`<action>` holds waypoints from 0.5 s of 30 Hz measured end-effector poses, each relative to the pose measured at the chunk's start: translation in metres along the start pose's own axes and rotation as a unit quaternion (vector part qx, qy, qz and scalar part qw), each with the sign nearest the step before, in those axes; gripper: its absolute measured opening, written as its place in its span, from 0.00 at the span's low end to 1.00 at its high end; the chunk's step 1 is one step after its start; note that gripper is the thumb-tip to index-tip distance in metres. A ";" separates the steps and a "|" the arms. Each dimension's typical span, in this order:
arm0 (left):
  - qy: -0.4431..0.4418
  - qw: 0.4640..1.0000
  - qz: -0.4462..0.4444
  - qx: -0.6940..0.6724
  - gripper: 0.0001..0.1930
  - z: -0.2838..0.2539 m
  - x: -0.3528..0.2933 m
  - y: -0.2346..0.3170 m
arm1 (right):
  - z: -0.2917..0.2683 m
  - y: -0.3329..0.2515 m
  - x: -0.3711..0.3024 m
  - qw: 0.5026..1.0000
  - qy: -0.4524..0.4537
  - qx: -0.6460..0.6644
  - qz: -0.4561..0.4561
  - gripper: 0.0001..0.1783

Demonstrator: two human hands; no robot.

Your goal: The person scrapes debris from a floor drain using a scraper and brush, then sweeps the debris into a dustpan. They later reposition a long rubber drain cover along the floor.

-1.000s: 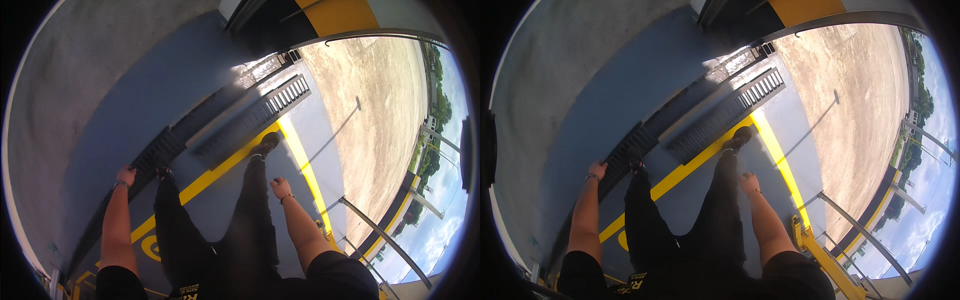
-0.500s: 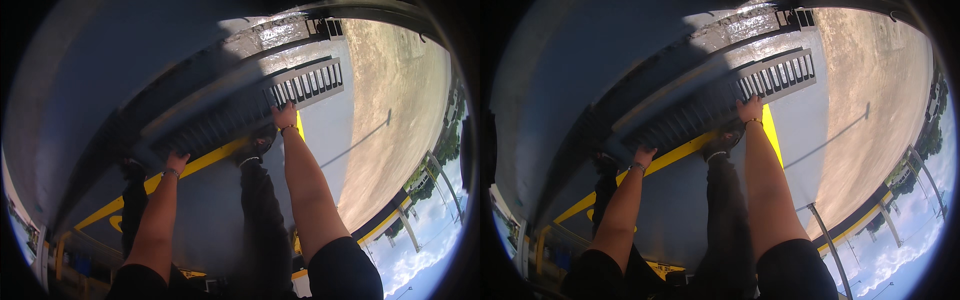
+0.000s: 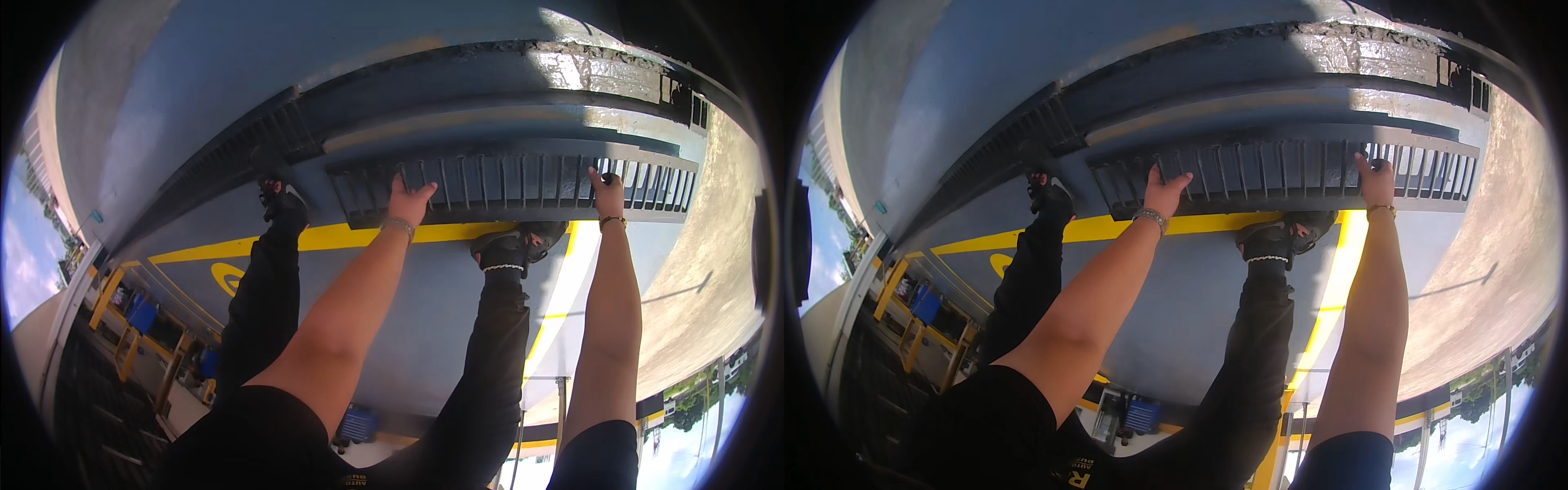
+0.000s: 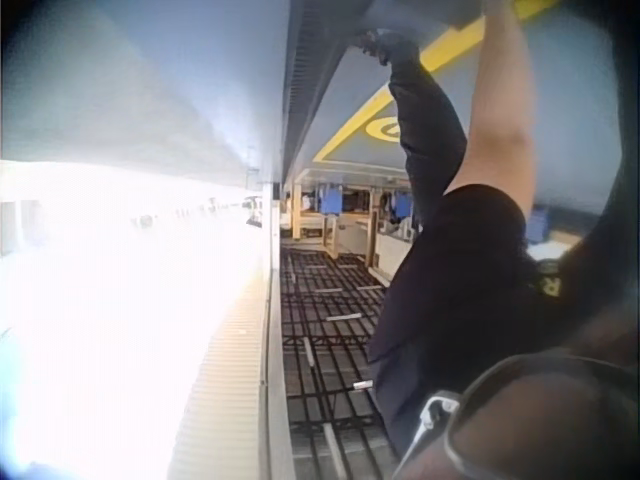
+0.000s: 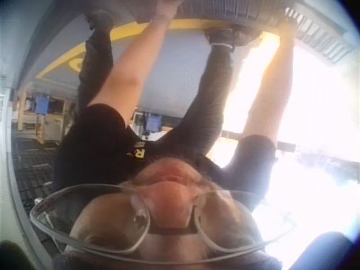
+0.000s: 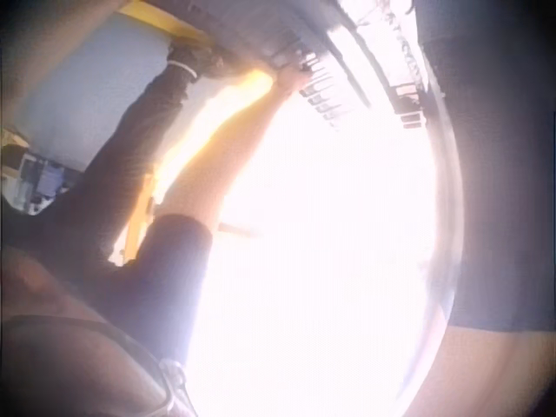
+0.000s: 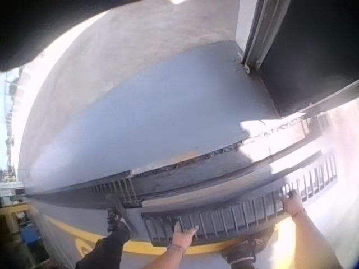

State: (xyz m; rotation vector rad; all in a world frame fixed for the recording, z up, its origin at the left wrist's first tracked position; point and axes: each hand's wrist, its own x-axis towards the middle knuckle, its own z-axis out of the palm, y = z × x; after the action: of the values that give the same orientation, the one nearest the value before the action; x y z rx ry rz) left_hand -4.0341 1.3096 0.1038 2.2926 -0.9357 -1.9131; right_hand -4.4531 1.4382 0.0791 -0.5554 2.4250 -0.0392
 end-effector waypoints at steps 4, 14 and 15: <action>0.001 1.000 0.030 -0.007 0.43 -0.029 -0.006 0.056 | -0.035 -0.042 0.004 0.999 0.006 0.040 -0.005 0.39; 0.012 0.992 0.125 0.032 0.43 -0.054 0.088 0.140 | -0.072 -0.152 0.064 0.998 0.043 0.005 -0.045 0.38; 0.026 0.991 0.129 0.015 0.43 -0.059 0.096 0.137 | -0.067 -0.170 0.066 0.998 0.022 0.026 -0.051 0.38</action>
State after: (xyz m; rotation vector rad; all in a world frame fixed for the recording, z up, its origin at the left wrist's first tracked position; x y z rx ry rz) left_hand -4.0331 1.1338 0.0845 2.1020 -1.1960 -1.7385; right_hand -4.4755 1.2493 0.1214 -0.6606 2.4294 -0.1586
